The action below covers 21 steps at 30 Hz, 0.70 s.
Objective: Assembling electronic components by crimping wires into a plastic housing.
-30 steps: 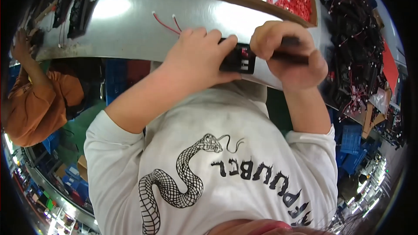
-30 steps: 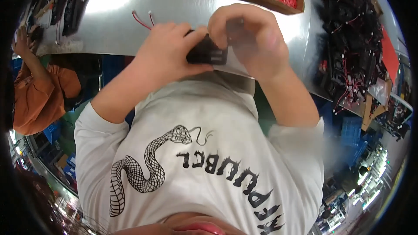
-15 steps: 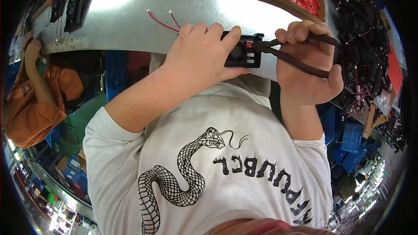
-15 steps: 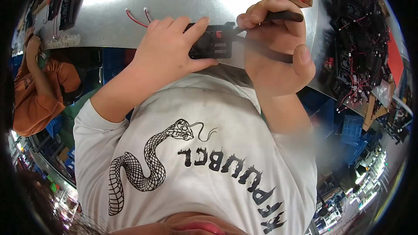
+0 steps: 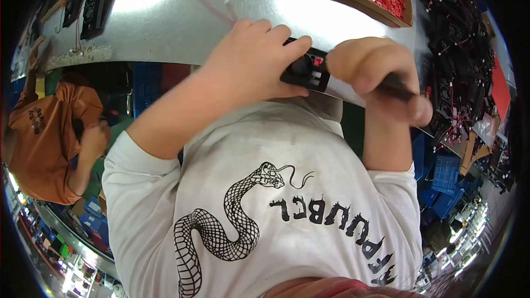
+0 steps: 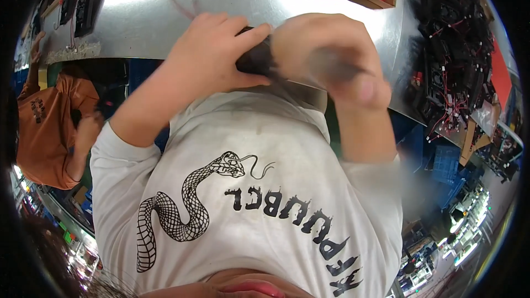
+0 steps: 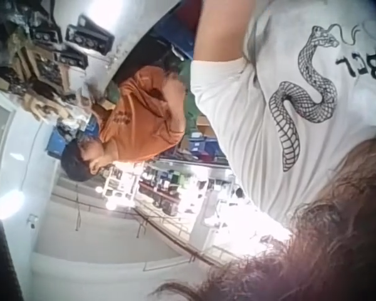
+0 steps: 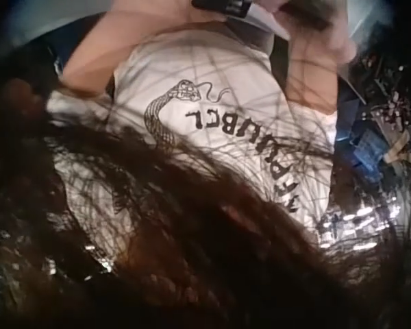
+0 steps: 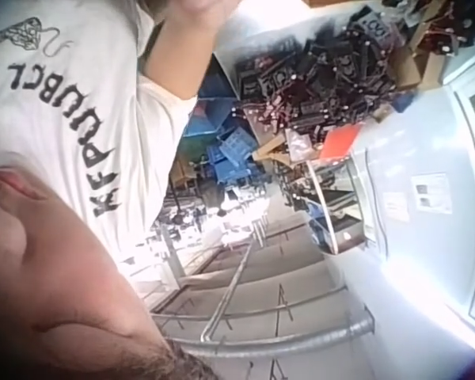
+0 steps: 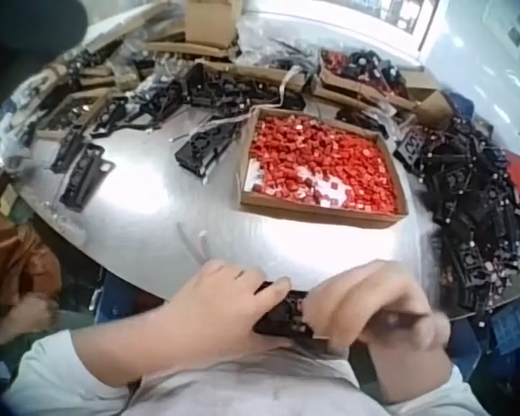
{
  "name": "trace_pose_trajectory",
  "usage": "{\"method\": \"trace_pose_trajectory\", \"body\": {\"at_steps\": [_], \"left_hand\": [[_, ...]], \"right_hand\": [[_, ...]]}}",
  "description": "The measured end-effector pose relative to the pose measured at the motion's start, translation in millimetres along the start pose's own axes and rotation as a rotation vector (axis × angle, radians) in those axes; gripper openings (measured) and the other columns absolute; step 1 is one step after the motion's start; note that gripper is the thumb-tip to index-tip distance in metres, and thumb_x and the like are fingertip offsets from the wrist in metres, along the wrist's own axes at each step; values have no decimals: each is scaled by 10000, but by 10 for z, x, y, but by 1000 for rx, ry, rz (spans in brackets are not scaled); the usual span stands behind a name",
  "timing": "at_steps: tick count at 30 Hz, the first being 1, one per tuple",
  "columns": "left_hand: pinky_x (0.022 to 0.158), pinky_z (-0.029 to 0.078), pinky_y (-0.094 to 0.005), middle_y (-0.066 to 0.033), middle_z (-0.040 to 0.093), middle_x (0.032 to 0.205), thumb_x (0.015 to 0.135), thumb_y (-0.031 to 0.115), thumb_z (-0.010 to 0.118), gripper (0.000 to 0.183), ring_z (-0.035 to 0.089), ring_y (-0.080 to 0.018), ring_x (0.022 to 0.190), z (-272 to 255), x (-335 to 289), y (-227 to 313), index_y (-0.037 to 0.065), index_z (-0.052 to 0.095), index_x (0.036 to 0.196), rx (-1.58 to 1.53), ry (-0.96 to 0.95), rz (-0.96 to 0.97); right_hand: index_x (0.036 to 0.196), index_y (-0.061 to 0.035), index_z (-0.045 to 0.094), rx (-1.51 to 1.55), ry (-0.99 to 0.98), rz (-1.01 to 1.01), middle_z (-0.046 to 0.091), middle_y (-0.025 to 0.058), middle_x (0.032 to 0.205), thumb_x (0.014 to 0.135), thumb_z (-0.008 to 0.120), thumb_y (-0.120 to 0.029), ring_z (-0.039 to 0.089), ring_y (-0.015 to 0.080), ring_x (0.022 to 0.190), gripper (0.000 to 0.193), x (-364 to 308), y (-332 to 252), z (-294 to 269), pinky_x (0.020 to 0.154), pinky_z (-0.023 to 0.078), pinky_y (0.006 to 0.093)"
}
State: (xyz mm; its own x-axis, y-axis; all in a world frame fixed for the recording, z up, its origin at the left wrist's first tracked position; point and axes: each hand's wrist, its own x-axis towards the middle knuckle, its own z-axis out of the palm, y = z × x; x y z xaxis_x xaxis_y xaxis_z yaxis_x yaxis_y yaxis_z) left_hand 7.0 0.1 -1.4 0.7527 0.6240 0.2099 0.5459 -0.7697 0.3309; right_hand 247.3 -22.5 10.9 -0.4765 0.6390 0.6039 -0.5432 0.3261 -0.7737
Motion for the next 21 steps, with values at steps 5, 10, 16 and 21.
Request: {"method": "trace_pose_trajectory", "body": {"at_steps": [5,10,16,21], "left_hand": [[837,474,-416,-89,648,937,732,530,819,679,639,-295,925,-76,105,-128,128,656,1254,-61,-126,166],[805,459,-417,-75,622,935,720,500,838,689,623,-283,891,18,-65,197,137,637,1270,3,-11,-57],[760,444,-406,-55,597,931,698,489,856,726,609,-262,858,17,-53,237,160,614,1298,22,-6,-87],[780,440,-411,-59,598,936,708,497,848,725,604,-265,870,13,-77,207,158,611,1304,19,10,-79]], "right_hand": [[1182,164,571,-3,126,463,634,194,997,825,606,-699,588,221,857,935,236,-187,84,780,465,338],[1294,150,508,-198,428,174,597,178,1059,779,631,-784,569,207,938,1074,82,-195,392,824,449,325],[1288,127,530,-132,402,-5,595,166,1055,756,681,-784,572,202,958,1066,40,-110,356,848,451,329],[1271,135,537,-219,387,138,592,181,1102,766,694,-744,577,218,978,1025,17,-67,339,866,455,343]]}}
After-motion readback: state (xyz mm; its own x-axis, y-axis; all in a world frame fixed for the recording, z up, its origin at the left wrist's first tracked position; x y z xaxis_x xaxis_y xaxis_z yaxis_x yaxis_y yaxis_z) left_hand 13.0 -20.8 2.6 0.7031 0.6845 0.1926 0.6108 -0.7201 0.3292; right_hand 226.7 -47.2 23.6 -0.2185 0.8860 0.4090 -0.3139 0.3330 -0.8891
